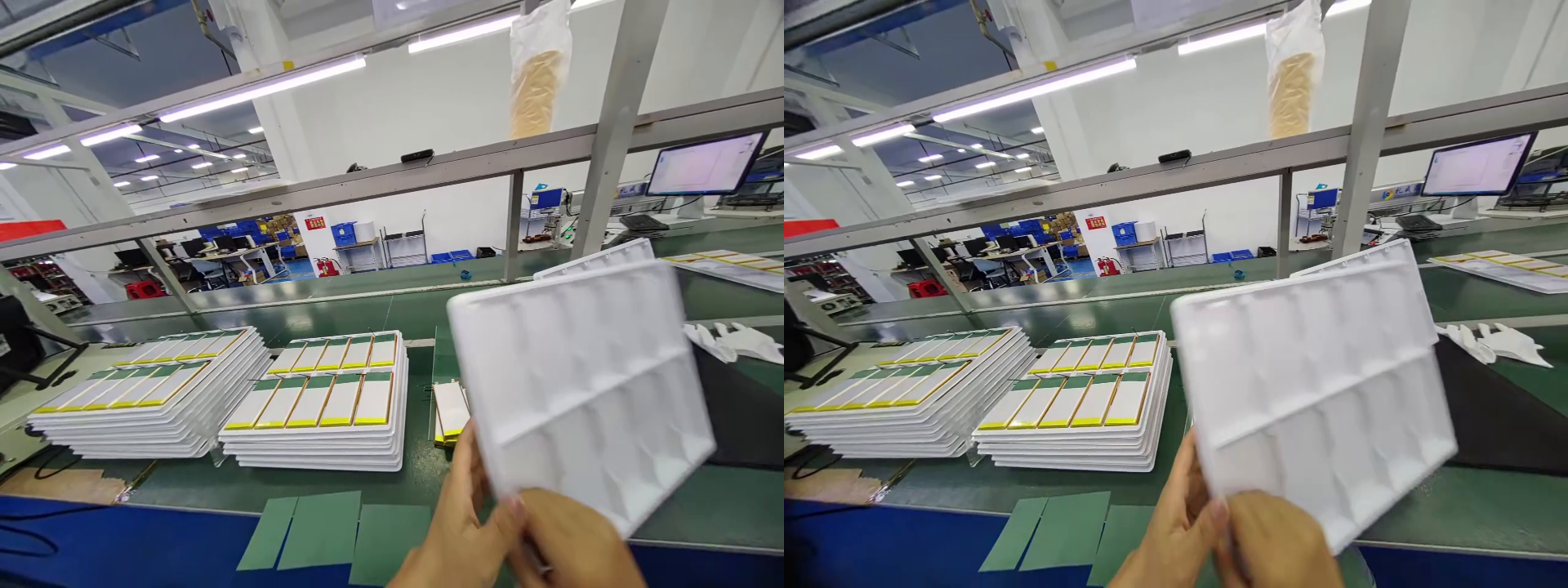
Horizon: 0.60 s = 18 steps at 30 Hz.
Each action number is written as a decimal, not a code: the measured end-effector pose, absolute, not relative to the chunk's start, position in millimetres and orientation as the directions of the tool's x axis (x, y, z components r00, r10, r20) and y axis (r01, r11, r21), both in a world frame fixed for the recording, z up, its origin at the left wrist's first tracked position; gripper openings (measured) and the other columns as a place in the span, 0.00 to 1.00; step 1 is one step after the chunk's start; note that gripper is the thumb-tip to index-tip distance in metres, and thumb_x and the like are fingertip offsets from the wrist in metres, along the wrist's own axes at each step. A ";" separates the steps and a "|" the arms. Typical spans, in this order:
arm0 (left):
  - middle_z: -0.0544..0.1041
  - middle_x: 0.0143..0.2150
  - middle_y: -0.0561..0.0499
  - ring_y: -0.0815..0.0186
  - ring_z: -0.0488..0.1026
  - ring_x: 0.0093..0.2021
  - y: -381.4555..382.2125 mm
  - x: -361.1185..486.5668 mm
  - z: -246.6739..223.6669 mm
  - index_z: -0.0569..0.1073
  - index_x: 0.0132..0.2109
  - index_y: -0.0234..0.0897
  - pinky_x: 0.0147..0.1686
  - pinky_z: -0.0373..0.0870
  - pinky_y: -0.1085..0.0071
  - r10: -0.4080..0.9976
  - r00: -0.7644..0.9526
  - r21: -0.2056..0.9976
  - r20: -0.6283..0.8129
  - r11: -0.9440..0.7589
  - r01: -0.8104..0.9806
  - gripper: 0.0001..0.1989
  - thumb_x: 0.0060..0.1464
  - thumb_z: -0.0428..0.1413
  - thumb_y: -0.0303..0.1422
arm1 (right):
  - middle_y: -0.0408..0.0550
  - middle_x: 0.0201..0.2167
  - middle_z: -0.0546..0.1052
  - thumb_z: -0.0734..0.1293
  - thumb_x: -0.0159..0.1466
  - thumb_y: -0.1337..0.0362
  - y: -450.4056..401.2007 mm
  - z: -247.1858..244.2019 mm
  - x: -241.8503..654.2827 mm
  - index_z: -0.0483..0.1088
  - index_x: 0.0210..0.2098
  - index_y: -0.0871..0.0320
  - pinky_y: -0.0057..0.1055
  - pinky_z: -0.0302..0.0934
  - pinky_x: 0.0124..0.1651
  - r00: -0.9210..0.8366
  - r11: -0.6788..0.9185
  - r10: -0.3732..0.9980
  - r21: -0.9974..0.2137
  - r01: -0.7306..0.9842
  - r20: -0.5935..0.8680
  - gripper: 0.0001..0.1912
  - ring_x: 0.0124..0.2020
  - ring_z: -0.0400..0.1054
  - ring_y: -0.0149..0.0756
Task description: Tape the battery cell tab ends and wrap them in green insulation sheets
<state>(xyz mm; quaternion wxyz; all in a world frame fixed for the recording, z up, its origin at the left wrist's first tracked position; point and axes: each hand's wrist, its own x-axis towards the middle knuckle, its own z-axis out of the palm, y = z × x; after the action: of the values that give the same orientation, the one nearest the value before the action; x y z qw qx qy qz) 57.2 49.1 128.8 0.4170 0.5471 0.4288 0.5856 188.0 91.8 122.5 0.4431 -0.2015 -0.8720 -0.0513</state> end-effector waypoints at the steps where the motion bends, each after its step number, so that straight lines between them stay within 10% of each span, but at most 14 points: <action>1: 0.67 0.55 0.38 0.55 0.67 0.53 47.5 53.6 128.2 0.49 0.64 0.36 0.50 0.67 0.61 0.947 -0.197 0.962 0.254 -0.268 -0.046 0.40 0.53 0.52 0.53 | 0.42 0.16 0.66 0.54 0.66 0.63 88.6 123.1 173.2 0.61 0.23 0.55 0.28 0.55 0.19 -0.587 0.939 0.262 -0.061 0.338 0.766 0.15 0.17 0.62 0.30; 5: 0.74 0.46 0.44 0.58 0.74 0.41 35.4 -27.0 148.4 0.57 0.59 0.37 0.38 0.72 0.66 0.729 -0.672 0.987 0.129 -0.157 0.018 0.34 0.51 0.55 0.49 | 0.46 0.28 0.74 0.58 0.65 0.54 88.0 135.2 153.1 0.67 0.36 0.55 0.29 0.65 0.31 -0.662 0.985 0.149 -0.054 0.163 0.734 0.13 0.29 0.69 0.34; 11: 0.75 0.45 0.44 0.59 0.75 0.32 14.1 -232.0 226.3 0.60 0.57 0.37 0.30 0.74 0.64 0.713 -0.684 0.921 0.157 0.144 0.362 0.38 0.42 0.58 0.50 | 0.51 0.47 0.71 0.64 0.61 0.64 121.1 144.7 160.1 0.66 0.48 0.54 0.37 0.63 0.50 -0.496 0.951 0.269 -0.145 0.274 0.825 0.15 0.52 0.62 0.42; 15: 0.68 0.55 0.35 0.48 0.71 0.47 21.9 -314.7 245.8 0.60 0.59 0.32 0.44 0.69 0.53 0.681 -0.719 0.765 0.139 0.388 0.515 0.38 0.43 0.59 0.44 | 0.45 0.59 0.62 0.63 0.62 0.60 145.1 115.8 114.5 0.59 0.57 0.48 0.48 0.57 0.59 -0.656 0.914 0.404 -0.252 0.317 0.637 0.23 0.61 0.52 0.44; 18: 0.55 0.63 0.33 0.42 0.50 0.63 31.3 -325.4 225.8 0.58 0.61 0.30 0.58 0.47 0.43 0.649 -0.729 0.556 0.215 0.533 0.638 0.38 0.46 0.58 0.42 | 0.43 0.62 0.57 0.62 0.63 0.58 148.8 88.9 77.1 0.53 0.61 0.46 0.49 0.54 0.61 -0.800 0.885 0.430 -0.373 0.281 0.418 0.27 0.63 0.49 0.44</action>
<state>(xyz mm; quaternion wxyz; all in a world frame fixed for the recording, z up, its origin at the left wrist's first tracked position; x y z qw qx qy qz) -325.4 31.3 225.8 0.0088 0.3678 0.8753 0.3138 77.1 148.8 88.9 0.2531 -0.1895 -0.9372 0.1476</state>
